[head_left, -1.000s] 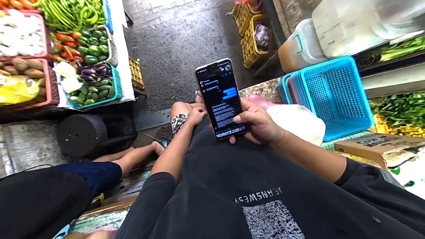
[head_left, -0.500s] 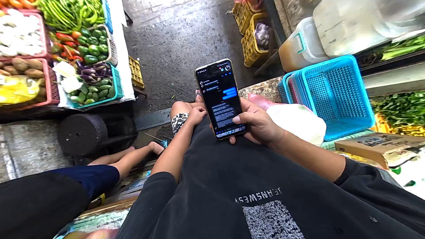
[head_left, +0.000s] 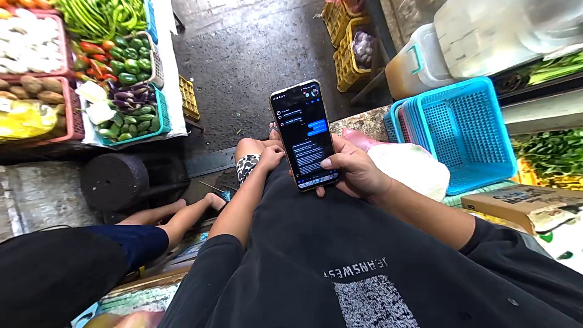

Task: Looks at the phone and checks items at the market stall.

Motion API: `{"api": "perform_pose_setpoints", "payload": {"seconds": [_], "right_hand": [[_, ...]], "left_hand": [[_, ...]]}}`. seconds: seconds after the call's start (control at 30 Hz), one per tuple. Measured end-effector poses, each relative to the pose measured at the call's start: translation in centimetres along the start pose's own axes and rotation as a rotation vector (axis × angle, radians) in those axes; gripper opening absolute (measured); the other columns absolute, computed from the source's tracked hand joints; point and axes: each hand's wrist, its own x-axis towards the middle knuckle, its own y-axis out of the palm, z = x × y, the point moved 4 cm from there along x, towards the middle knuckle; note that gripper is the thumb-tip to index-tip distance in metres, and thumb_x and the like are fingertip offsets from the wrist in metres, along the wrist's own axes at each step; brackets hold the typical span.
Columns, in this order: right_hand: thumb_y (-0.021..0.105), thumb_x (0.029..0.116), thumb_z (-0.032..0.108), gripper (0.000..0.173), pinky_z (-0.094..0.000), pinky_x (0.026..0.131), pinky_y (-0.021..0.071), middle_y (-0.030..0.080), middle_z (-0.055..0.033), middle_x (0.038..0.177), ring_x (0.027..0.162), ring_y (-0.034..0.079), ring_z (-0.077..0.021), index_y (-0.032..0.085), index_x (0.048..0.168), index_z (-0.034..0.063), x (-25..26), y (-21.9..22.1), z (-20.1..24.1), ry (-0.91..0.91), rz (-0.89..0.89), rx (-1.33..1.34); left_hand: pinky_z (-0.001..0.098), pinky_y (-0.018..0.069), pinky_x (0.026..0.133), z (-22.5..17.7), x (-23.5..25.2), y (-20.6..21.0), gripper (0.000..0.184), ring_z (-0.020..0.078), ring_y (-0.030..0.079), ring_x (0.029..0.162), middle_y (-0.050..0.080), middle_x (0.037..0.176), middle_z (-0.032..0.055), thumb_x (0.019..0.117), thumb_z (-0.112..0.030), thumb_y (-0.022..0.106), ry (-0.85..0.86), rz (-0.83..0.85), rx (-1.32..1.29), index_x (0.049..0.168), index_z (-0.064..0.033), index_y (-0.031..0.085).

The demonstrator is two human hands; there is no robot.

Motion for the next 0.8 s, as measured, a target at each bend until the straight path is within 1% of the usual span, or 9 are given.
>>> {"api": "perform_pose_setpoints", "payload": {"seconds": [0.13, 0.4, 0.8], "right_hand": [[0.040, 0.0963, 0.003, 0.045, -0.0368, 0.057, 0.0619, 0.067, -0.0218, 0.118, 0.087, 0.074, -0.0297, 0.046, 0.140, 0.0135, 0.01, 0.00, -0.02, 0.000, -0.003, -0.002], [0.040, 0.0959, 0.002, 0.046, -0.0364, 0.057, 0.0616, 0.067, -0.0233, 0.118, 0.087, 0.074, -0.0307, 0.046, 0.140, 0.0125, 0.03, -0.09, -0.07, -0.001, 0.002, 0.008], [0.040, 0.0952, 0.003, 0.045, -0.0361, 0.057, 0.0615, 0.068, -0.0220, 0.117, 0.087, 0.074, -0.0292, 0.048, 0.139, 0.0120, -0.07, 0.00, 0.30, -0.003, -0.015, -0.018]], "left_hand": [[0.0535, 0.0415, 0.107, -0.04, -0.01, 0.04, 0.029, 0.0385, 0.058, 0.121, 0.063, 0.126, 0.0289, 0.1079, -0.010, 0.048, 0.000, 0.000, 0.001, 0.125, 0.0081, 0.063], [0.0532, 0.0415, 0.107, -0.05, -0.04, 0.04, 0.029, 0.0386, 0.058, 0.122, 0.062, 0.126, 0.0290, 0.1080, -0.009, 0.048, -0.010, 0.001, -0.001, 0.125, 0.0083, 0.062], [0.0527, 0.0419, 0.107, -0.24, -0.05, 0.17, 0.029, 0.0381, 0.059, 0.121, 0.063, 0.126, 0.0285, 0.1083, -0.009, 0.047, -0.007, 0.005, 0.000, 0.126, 0.0081, 0.062]]}}
